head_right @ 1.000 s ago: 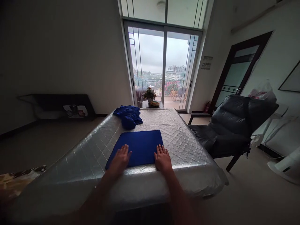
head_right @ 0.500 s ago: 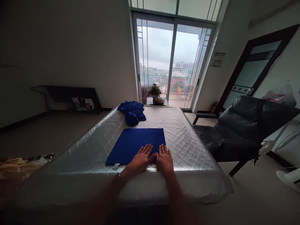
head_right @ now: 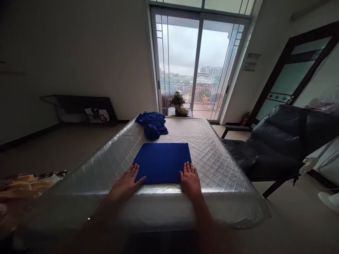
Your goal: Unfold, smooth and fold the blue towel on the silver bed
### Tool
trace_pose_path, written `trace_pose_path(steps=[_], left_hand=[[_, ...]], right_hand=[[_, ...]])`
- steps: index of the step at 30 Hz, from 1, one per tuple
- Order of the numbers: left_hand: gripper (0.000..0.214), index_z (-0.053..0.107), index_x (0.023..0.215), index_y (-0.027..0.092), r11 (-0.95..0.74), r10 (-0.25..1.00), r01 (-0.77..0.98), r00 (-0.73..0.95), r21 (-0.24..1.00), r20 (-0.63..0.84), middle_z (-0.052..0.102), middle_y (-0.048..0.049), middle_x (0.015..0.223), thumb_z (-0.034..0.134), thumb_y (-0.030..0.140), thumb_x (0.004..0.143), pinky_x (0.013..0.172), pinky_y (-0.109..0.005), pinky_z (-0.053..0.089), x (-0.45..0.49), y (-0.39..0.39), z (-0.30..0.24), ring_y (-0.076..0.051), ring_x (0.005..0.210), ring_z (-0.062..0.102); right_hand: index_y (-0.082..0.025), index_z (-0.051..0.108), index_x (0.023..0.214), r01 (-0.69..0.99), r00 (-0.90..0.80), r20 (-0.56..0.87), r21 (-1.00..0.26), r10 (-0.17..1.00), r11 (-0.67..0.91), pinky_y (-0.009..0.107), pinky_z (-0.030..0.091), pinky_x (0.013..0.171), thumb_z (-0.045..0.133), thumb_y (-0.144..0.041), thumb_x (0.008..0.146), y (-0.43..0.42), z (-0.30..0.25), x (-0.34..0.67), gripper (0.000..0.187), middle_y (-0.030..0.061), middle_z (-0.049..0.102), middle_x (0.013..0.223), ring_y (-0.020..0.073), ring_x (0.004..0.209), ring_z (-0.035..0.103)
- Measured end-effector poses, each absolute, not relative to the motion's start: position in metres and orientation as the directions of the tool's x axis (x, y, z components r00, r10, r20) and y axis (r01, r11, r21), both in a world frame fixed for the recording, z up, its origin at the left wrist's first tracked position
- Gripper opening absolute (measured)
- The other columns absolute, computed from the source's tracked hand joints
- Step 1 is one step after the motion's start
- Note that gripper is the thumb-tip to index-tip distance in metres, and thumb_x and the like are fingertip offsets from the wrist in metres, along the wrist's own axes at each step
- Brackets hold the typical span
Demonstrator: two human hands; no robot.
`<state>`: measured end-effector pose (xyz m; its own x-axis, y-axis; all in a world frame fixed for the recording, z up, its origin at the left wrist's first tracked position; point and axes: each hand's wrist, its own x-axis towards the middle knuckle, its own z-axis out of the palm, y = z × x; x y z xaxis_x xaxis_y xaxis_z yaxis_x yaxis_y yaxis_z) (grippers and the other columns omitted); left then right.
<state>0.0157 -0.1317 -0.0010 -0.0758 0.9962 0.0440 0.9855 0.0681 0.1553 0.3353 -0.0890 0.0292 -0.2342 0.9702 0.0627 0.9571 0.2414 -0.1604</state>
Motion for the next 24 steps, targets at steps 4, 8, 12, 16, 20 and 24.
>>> trace_pose_path(steps=[4, 8, 12, 16, 20, 24], left_hand=[[0.097, 0.022, 0.159, 0.007, 0.07, 0.995, 0.98, -0.083, 0.185, 0.06, 0.016, -0.014, 0.168, 0.022, 0.077, 0.092, 0.125, -0.047, 0.021, 0.021, -0.133, 0.0, -0.029, 0.155, 0.017], [0.1, 0.023, 0.159, 0.007, 0.068, 0.994, 0.979, -0.083, 0.194, 0.073, 0.017, -0.0135, 0.167, 0.026, 0.079, 0.09, 0.125, -0.046, 0.02, 0.022, -0.132, -0.002, -0.03, 0.155, 0.018], [0.099, 0.024, 0.159, 0.008, 0.065, 0.992, 0.98, -0.084, 0.19, 0.092, 0.018, -0.0133, 0.167, 0.028, 0.079, 0.09, 0.125, -0.047, 0.021, 0.021, -0.132, -0.004, -0.03, 0.155, 0.019], [0.1, 0.021, 0.159, 0.006, 0.063, 0.994, 0.979, -0.079, 0.192, 0.081, 0.016, -0.0142, 0.167, 0.029, 0.078, 0.09, 0.125, -0.047, 0.021, 0.023, -0.133, -0.001, -0.03, 0.155, 0.016], [0.101, 0.022, 0.159, 0.006, 0.072, 0.992, 0.977, -0.092, 0.203, 0.09, 0.017, -0.0153, 0.167, 0.031, 0.079, 0.089, 0.124, -0.049, 0.023, 0.023, -0.134, -0.001, -0.031, 0.155, 0.018], [0.097, 0.022, 0.161, 0.014, 0.063, 0.986, 0.976, -0.093, 0.21, 0.138, 0.021, -0.013, 0.167, 0.033, 0.079, 0.089, 0.122, -0.05, 0.026, 0.022, -0.134, -0.008, -0.031, 0.154, 0.022]], right_hand=[[-0.007, 0.028, 0.159, 0.963, -0.235, 0.036, -0.127, 0.971, 0.238, 0.044, 0.016, 0.125, 0.024, -0.037, 0.106, -0.087, 0.03, 0.333, 0.061, 0.0122, 0.021, 0.166, 0.0254, 0.155, 0.016], [-0.006, 0.029, 0.158, 0.966, -0.244, -0.011, -0.09, 0.97, 0.242, 0.043, 0.019, 0.124, 0.026, -0.038, 0.105, -0.086, 0.034, 0.335, 0.062, 0.0131, 0.022, 0.166, 0.0266, 0.154, 0.019], [-0.009, 0.037, 0.156, 0.962, -0.273, -0.08, -0.057, 0.959, 0.269, 0.047, 0.023, 0.122, 0.031, -0.04, 0.104, -0.078, 0.046, 0.34, 0.061, 0.0148, 0.033, 0.161, 0.0301, 0.15, 0.031], [-0.01, 0.036, 0.156, 0.957, -0.289, -0.082, -0.057, 0.954, 0.285, 0.047, 0.02, 0.123, 0.028, -0.042, 0.104, -0.058, 0.064, 0.335, 0.061, 0.0134, 0.035, 0.161, 0.0285, 0.151, 0.03], [-0.009, 0.029, 0.158, 0.948, -0.302, -0.005, -0.11, 0.953, 0.299, 0.044, 0.015, 0.124, 0.021, -0.043, 0.106, -0.032, 0.064, 0.324, 0.063, 0.0126, 0.024, 0.165, 0.0228, 0.154, 0.018], [-0.008, 0.025, 0.16, 0.96, -0.237, 0.011, -0.151, 0.971, 0.236, 0.042, 0.013, 0.124, 0.021, -0.043, 0.106, -0.016, 0.043, 0.321, 0.064, 0.0129, 0.02, 0.167, 0.0224, 0.155, 0.015]])
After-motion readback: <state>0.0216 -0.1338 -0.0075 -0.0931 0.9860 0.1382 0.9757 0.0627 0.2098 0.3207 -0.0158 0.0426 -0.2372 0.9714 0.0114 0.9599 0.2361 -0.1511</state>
